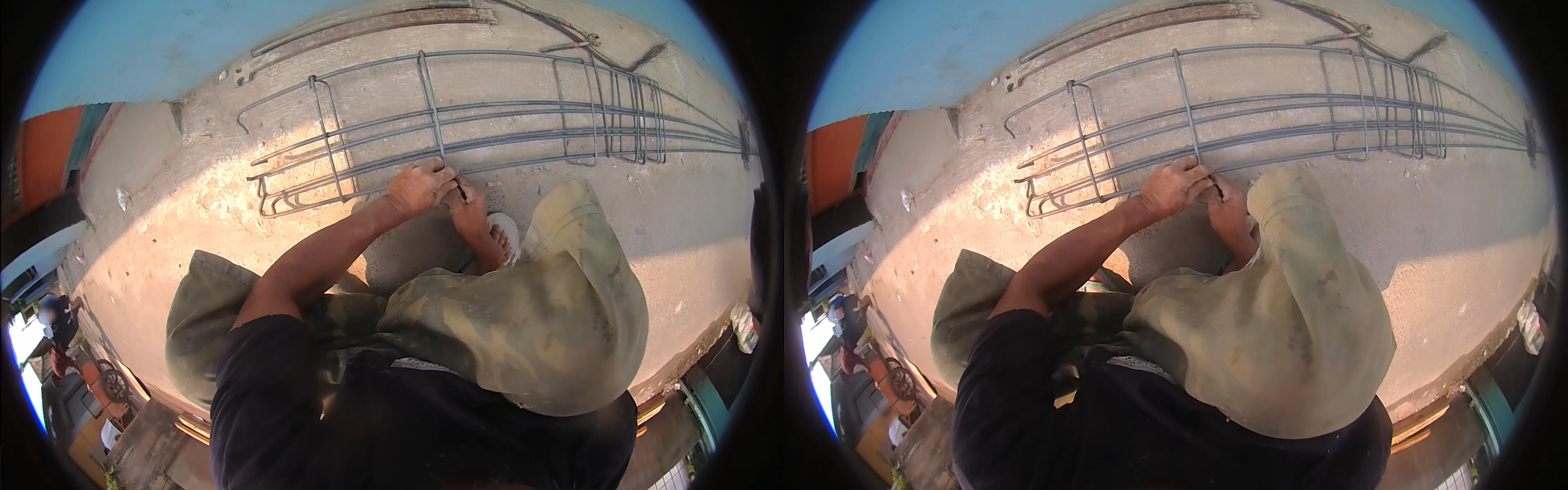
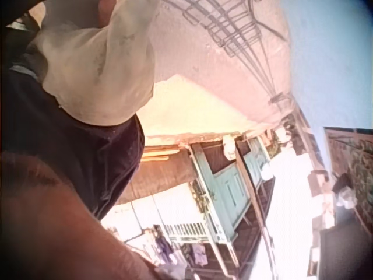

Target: The person sits on a concrete floor and ties a rebar cage using wire and pliers. They wrap wire around the intersections of the steel bars and twist it tight with pliers to secure the structure.

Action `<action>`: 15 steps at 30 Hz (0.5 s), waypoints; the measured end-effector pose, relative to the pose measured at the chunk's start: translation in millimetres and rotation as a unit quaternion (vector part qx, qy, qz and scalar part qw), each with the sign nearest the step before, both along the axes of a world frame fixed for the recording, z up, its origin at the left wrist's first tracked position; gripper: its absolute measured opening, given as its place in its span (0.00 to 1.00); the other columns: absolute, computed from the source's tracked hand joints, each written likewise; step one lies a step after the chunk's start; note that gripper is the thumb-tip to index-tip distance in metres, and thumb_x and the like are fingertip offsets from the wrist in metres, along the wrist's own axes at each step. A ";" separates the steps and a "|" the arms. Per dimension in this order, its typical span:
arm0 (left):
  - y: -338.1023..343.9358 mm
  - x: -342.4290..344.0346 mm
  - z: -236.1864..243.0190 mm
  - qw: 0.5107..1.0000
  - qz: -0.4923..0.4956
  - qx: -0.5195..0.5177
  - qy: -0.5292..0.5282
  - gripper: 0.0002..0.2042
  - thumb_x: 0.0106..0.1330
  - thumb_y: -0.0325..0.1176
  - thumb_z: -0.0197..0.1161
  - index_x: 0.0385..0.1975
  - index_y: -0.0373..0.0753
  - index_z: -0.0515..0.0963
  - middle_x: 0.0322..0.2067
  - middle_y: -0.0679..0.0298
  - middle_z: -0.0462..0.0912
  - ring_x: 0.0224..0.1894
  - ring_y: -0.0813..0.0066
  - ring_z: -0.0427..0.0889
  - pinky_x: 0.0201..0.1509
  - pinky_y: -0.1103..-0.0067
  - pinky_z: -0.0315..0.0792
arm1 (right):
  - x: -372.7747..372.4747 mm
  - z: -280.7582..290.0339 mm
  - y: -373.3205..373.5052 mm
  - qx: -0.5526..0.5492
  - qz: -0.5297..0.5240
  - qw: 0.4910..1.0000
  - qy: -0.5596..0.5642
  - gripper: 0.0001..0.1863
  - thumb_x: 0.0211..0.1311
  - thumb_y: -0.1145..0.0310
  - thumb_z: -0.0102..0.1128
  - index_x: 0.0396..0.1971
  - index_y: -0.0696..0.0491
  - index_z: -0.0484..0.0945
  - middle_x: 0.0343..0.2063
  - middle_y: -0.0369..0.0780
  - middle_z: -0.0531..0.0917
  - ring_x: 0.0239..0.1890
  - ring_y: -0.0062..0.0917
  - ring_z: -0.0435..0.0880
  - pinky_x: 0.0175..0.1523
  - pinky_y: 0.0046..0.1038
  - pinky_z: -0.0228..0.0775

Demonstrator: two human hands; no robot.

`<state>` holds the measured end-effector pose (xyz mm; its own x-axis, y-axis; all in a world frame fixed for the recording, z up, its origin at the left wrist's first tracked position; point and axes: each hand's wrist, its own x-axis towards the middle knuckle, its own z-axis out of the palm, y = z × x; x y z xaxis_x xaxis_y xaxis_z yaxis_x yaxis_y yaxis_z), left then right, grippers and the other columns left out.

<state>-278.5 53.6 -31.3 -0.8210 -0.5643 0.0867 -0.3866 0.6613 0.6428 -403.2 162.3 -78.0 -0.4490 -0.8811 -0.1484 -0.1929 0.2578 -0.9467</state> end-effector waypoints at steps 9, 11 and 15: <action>-1.7 2.8 -14.3 1.000 -0.014 -0.010 0.009 0.09 0.61 0.35 0.63 0.39 0.42 0.81 0.36 0.60 0.81 0.38 0.59 0.82 0.38 0.68 0.79 | 7.1 -15.1 -7.5 0.001 0.017 1.000 -0.004 0.07 0.60 0.73 0.59 0.37 0.59 0.77 0.28 0.47 0.79 0.29 0.34 0.79 0.37 0.32 0.71; -3.1 1.5 -10.2 1.000 -0.011 -0.012 0.011 0.09 0.61 0.35 0.63 0.38 0.42 0.81 0.35 0.60 0.81 0.36 0.58 0.83 0.37 0.67 0.79 | 5.2 -11.1 -9.0 -0.001 0.013 0.999 0.052 0.06 0.59 0.74 0.60 0.35 0.59 0.76 0.27 0.47 0.78 0.28 0.34 0.78 0.36 0.32 0.70; 2.2 2.4 -1.5 1.000 0.016 -0.009 0.007 0.08 0.62 0.37 0.63 0.38 0.43 0.80 0.33 0.59 0.80 0.33 0.56 0.83 0.36 0.65 0.79 | 1.5 -6.5 -4.7 -0.004 0.017 0.996 0.090 0.05 0.58 0.75 0.59 0.32 0.59 0.76 0.26 0.49 0.78 0.28 0.39 0.78 0.36 0.34 0.70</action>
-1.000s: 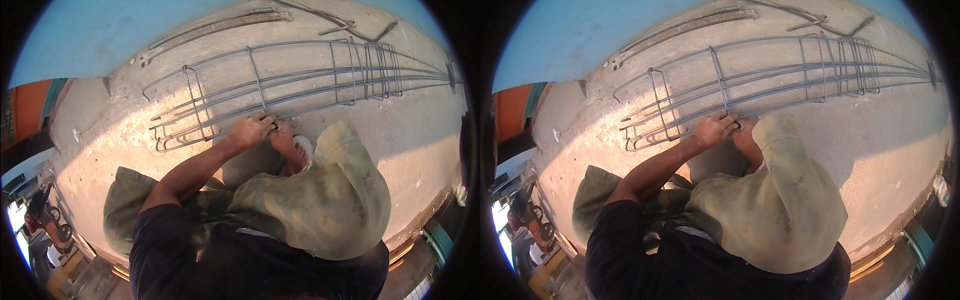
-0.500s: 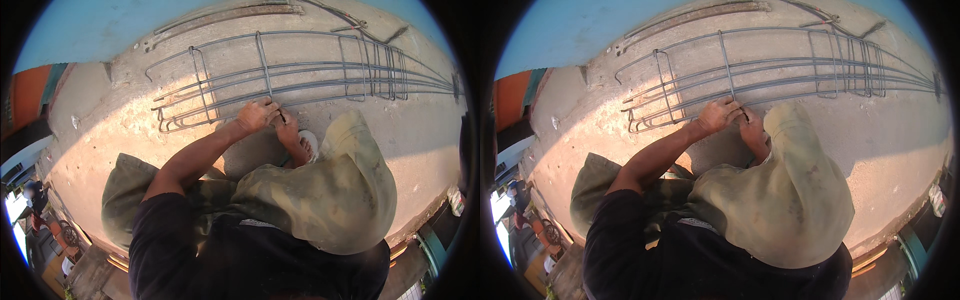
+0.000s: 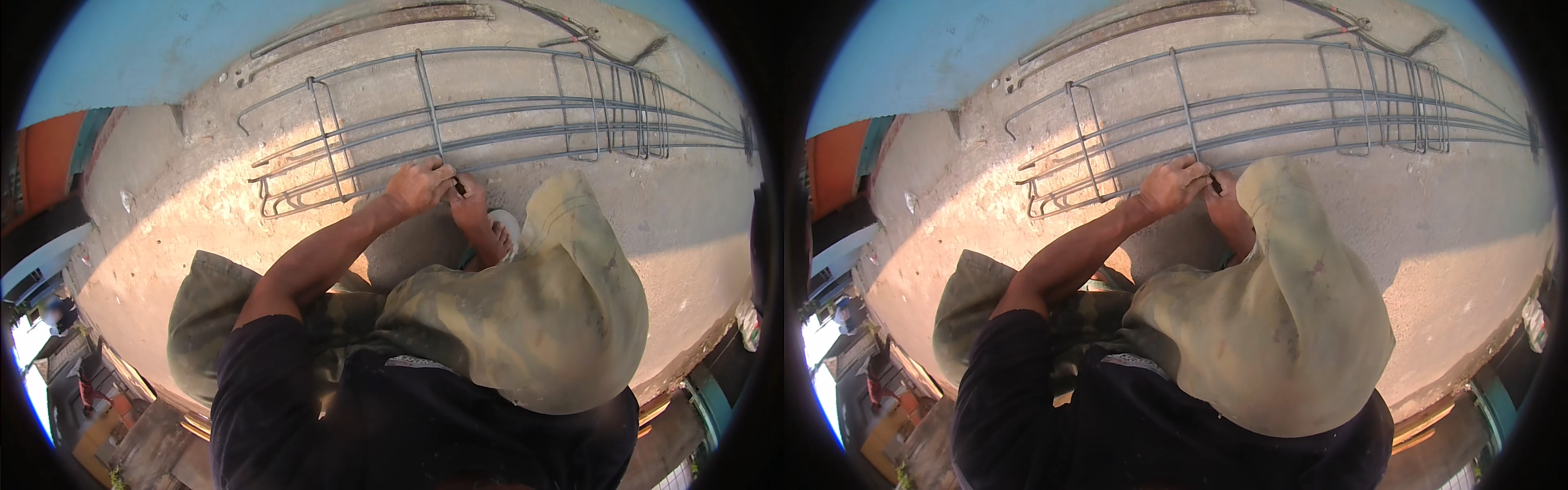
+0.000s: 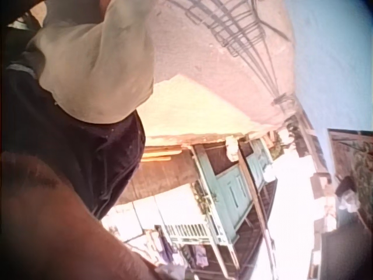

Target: The person sits on a concrete floor and ties a rebar cage using wire and pliers. They wrap wire around the intersections of the steel bars and twist it tight with pliers to secure the structure.

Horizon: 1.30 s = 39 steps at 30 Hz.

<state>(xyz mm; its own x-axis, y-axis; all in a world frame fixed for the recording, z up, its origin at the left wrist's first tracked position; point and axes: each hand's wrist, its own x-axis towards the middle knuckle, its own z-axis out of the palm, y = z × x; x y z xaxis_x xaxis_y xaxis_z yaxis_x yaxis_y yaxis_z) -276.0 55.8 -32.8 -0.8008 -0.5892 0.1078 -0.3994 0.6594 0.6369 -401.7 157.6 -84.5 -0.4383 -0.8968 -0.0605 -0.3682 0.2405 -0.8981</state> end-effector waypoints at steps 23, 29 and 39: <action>-1.6 6.8 5.3 0.999 -0.028 0.011 0.031 0.10 0.60 0.35 0.64 0.41 0.44 0.81 0.33 0.60 0.79 0.33 0.57 0.82 0.33 0.68 0.78 | 2.6 -20.4 8.0 -0.060 0.032 0.987 0.146 0.07 0.55 0.79 0.55 0.35 0.59 0.75 0.28 0.49 0.77 0.32 0.51 0.77 0.36 0.41 0.69; 2.7 3.8 13.5 0.996 -0.009 0.066 0.053 0.11 0.59 0.37 0.66 0.41 0.43 0.82 0.35 0.58 0.80 0.35 0.56 0.82 0.37 0.67 0.77 | 0.3 -12.3 2.1 -0.096 0.043 0.991 0.088 0.08 0.54 0.79 0.56 0.36 0.59 0.76 0.30 0.48 0.77 0.35 0.50 0.77 0.38 0.40 0.70; -12.3 0.0 21.9 0.958 0.059 0.231 -0.156 0.22 0.55 0.36 0.66 0.44 0.33 0.66 0.34 0.46 0.81 0.42 0.44 0.81 0.46 0.59 0.75 | 1.5 2.5 -5.7 -0.044 0.080 0.984 0.154 0.02 0.57 0.79 0.54 0.31 0.61 0.73 0.31 0.52 0.76 0.36 0.53 0.75 0.39 0.45 0.67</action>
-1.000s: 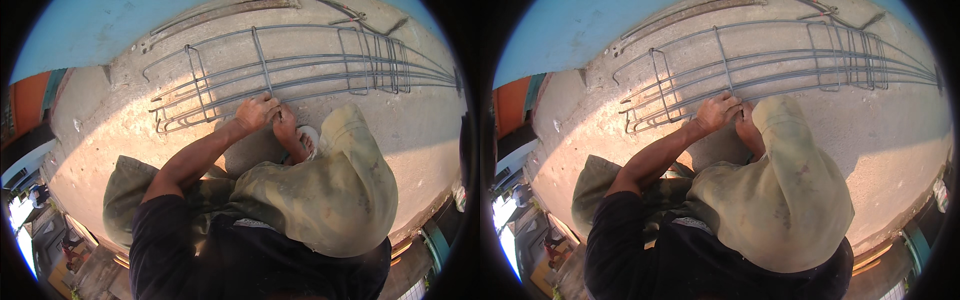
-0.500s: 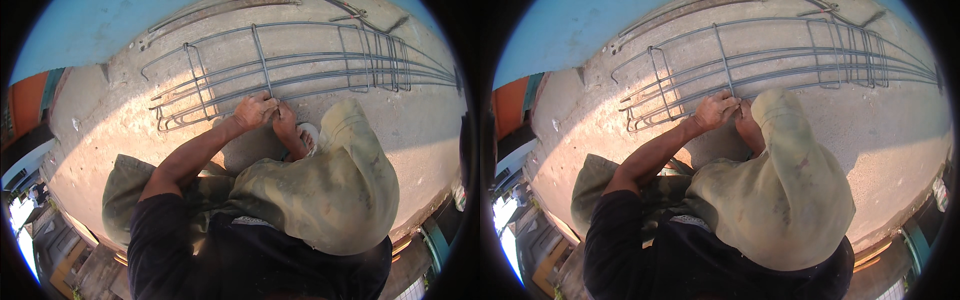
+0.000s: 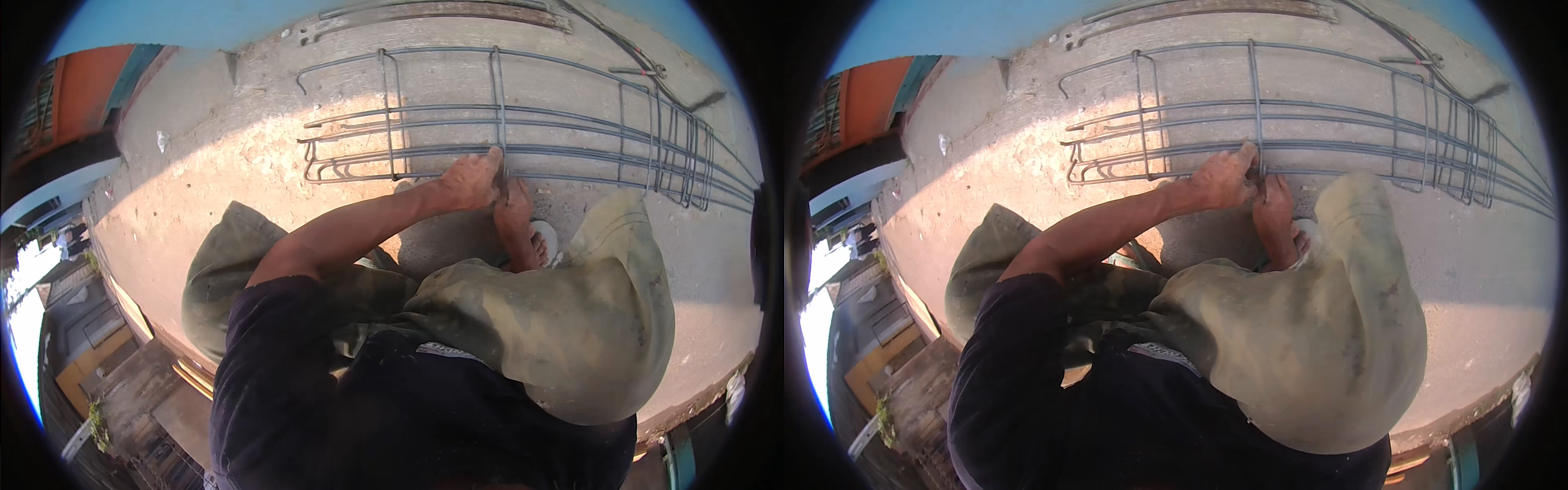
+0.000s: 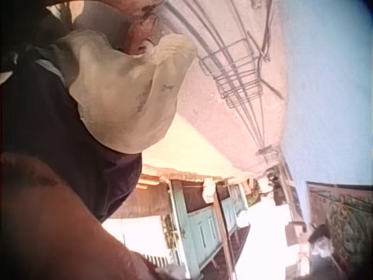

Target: The person sits on a concrete floor and ties a rebar cage using wire and pliers. They wrap wire around the intersections of the steel bars and twist it tight with pliers to secure the structure.

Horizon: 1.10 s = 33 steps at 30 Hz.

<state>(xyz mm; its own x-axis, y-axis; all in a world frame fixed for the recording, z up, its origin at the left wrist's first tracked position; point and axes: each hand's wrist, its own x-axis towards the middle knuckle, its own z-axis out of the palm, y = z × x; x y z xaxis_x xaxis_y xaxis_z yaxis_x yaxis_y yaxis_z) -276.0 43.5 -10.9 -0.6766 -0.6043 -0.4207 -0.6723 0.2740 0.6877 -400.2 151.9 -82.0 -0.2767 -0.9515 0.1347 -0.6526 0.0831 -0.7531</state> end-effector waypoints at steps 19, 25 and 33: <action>-9.5 -4.8 7.5 0.995 0.019 -0.099 -0.023 0.18 0.55 0.28 0.63 0.46 0.29 0.73 0.41 0.43 0.79 0.44 0.44 0.81 0.47 0.60 0.77 | -30.2 42.9 -14.8 0.135 0.103 0.985 -0.041 0.17 0.70 0.62 0.48 0.35 0.62 0.79 0.33 0.55 0.81 0.38 0.53 0.78 0.43 0.46 0.69; -55.5 -10.9 -2.0 0.922 0.125 0.367 -0.007 0.19 0.55 0.28 0.67 0.44 0.24 0.74 0.31 0.49 0.83 0.32 0.61 0.85 0.35 0.72 0.78 | -32.4 53.2 -13.4 0.156 0.097 0.982 -0.050 0.18 0.70 0.60 0.50 0.31 0.60 0.78 0.29 0.53 0.80 0.34 0.52 0.77 0.41 0.46 0.68; -14.5 -16.5 -11.7 0.890 0.358 0.238 0.153 0.10 0.54 0.19 0.66 0.36 0.25 0.77 0.32 0.55 0.84 0.31 0.72 0.84 0.34 0.79 0.78 | -27.3 48.8 -9.0 0.136 0.094 0.985 -0.047 0.16 0.69 0.62 0.50 0.32 0.60 0.78 0.29 0.53 0.80 0.35 0.51 0.77 0.41 0.46 0.68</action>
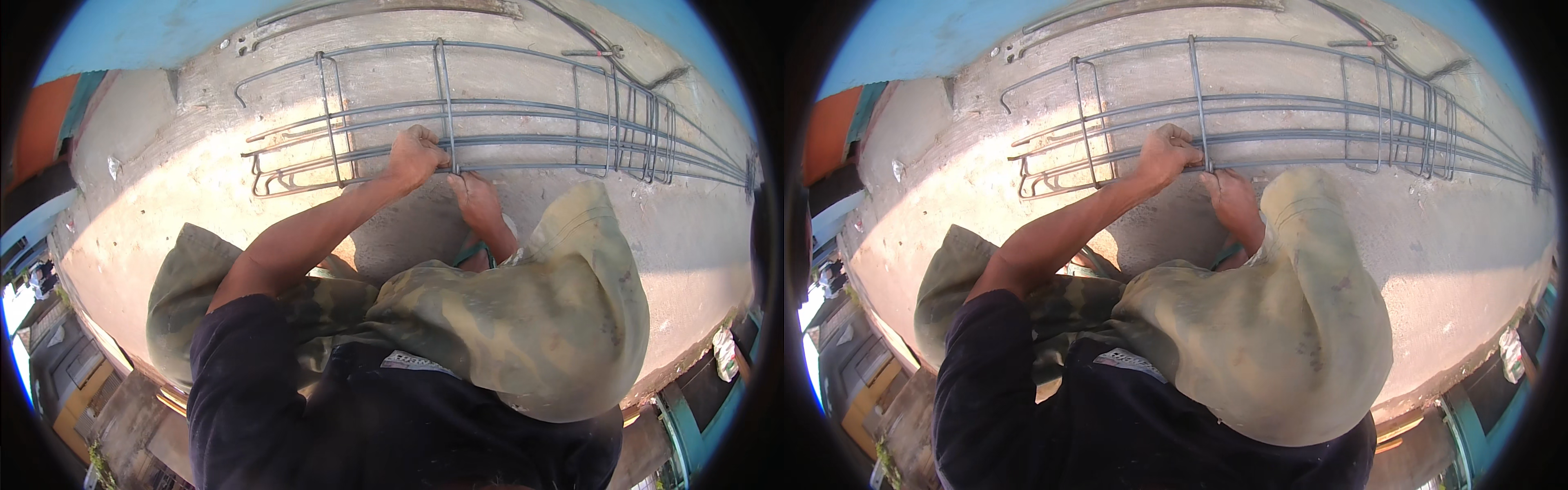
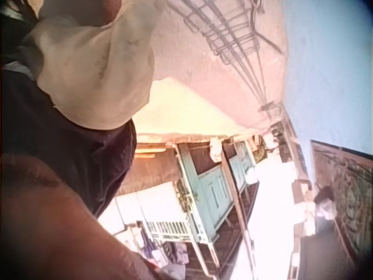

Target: The person sits on a concrete floor and ties a rebar cage using wire and pliers. They wrap wire around the intersections of the steel bars and twist it tight with pliers to secure the structure.

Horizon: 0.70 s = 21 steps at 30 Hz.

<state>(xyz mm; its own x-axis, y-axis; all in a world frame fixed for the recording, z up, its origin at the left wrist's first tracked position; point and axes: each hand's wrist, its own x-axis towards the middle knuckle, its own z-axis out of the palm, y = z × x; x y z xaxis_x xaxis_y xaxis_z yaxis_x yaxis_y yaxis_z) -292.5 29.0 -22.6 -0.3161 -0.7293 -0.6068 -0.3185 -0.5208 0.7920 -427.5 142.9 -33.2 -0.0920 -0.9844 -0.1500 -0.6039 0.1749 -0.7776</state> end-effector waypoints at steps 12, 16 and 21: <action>32.1 31.3 1.4 0.803 -0.227 -0.548 0.062 0.17 0.55 0.20 0.65 0.47 0.32 0.78 0.41 0.56 0.83 0.44 0.60 0.82 0.53 0.69 0.73 | 2.3 -7.0 2.1 0.007 -0.037 0.999 -0.040 0.12 0.66 0.66 0.51 0.32 0.60 0.78 0.31 0.55 0.80 0.36 0.54 0.78 0.42 0.47 0.68; 29.7 44.2 -6.7 0.733 -0.279 -0.619 0.038 0.29 0.56 0.21 0.64 0.60 0.30 0.66 0.47 0.55 0.82 0.45 0.60 0.82 0.56 0.63 0.70 | 2.0 11.0 12.4 0.041 -0.065 0.995 -0.067 0.10 0.64 0.67 0.52 0.32 0.60 0.77 0.30 0.55 0.80 0.36 0.53 0.78 0.41 0.47 0.69; 43.3 51.2 -10.7 0.761 -0.297 -0.577 0.027 0.37 0.53 0.17 0.59 0.66 0.27 0.55 0.52 0.53 0.80 0.48 0.60 0.81 0.60 0.60 0.67 | -2.3 33.0 26.5 -0.009 0.081 0.990 0.119 0.06 0.60 0.72 0.54 0.32 0.58 0.76 0.32 0.48 0.80 0.31 0.45 0.81 0.37 0.40 0.73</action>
